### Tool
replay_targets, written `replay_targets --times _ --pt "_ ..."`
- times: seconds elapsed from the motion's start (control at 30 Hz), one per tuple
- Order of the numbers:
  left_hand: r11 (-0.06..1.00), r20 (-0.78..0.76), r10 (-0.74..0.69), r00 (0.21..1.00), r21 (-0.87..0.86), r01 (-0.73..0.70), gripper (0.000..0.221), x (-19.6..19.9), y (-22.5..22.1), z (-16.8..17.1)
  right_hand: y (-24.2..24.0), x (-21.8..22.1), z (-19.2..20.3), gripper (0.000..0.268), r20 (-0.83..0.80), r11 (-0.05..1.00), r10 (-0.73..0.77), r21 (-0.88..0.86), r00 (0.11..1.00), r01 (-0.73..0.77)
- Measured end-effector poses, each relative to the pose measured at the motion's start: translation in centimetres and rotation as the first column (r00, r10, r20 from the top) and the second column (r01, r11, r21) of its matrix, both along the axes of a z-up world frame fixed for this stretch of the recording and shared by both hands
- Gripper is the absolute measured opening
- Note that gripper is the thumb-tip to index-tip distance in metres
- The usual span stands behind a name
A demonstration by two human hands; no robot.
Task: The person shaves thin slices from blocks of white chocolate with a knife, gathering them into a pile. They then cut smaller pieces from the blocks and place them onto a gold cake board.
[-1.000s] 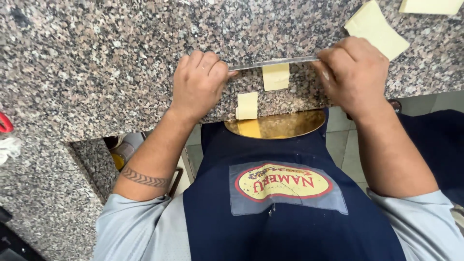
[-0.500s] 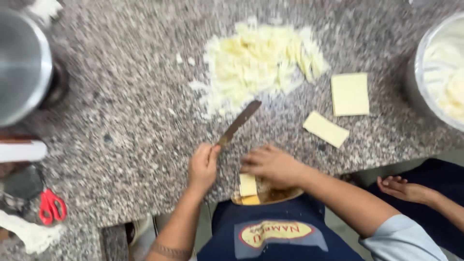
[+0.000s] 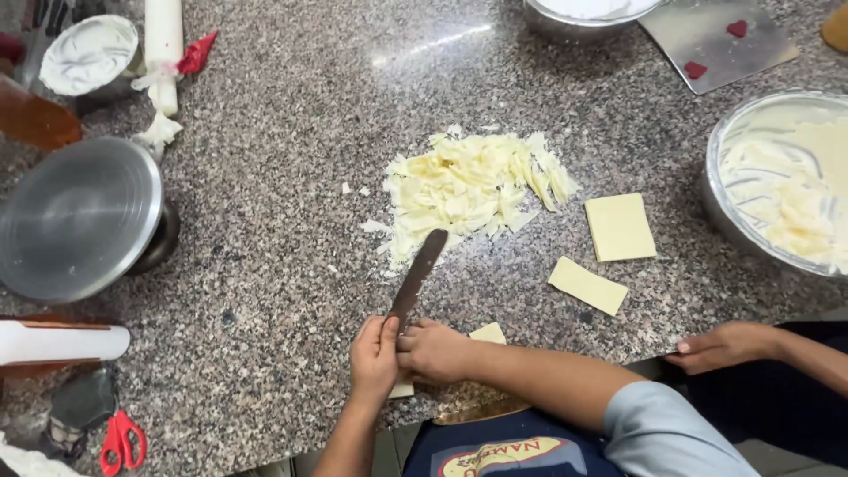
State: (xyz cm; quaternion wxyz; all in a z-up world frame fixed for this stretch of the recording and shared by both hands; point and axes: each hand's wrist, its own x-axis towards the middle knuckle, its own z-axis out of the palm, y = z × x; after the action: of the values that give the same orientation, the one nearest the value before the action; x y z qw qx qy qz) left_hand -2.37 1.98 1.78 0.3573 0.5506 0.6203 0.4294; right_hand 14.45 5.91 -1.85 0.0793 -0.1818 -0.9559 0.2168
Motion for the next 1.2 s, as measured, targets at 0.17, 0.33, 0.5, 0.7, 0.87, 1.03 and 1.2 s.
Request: replay_targets --times 0.17,0.33,0.5,0.7,0.87,1.03,1.2 --pt "0.998 -0.04 0.054 0.998 0.02 -0.053 0.031 -2.4 -1.0 -1.5 1.5 5.4 3.4 0.043 -0.042 0.977 -0.209 0.029 0.977 0.211" --pt "0.897 0.456 0.024 0.89 -0.403 0.182 0.034 -1.4 -4.1 -6.8 1.8 10.6 4.9 0.043 0.172 0.863 -0.464 -0.132 0.869 0.487" --pt "0.804 0.728 0.057 0.683 -0.439 0.401 0.04 1.2 -6.1 -8.2 0.5 11.0 5.5 0.039 0.265 0.835 -0.47 -0.177 0.842 0.521" --pt "0.937 0.281 -0.024 0.959 -0.329 0.12 0.043 -2.4 -4.6 -10.6 -0.7 10.5 5.9 0.043 0.324 0.861 -0.396 -0.194 0.859 0.47" --pt "0.933 0.099 0.181 0.978 -0.332 -0.139 0.044 -5.7 -2.4 -7.7 -1.5 10.6 4.9 0.043 0.268 0.893 -0.336 -0.213 0.903 0.396" --pt "0.967 0.28 0.091 0.956 -0.255 -0.018 0.04 -3.8 -2.2 -6.3 -1.9 10.5 4.9 0.041 0.194 0.918 -0.245 -0.267 0.95 0.292" --pt "0.922 0.453 0.045 0.89 -0.362 0.137 0.038 -0.1 -4.4 -7.8 -3.1 10.4 4.7 0.033 0.166 0.919 -0.155 -0.337 0.974 0.204"
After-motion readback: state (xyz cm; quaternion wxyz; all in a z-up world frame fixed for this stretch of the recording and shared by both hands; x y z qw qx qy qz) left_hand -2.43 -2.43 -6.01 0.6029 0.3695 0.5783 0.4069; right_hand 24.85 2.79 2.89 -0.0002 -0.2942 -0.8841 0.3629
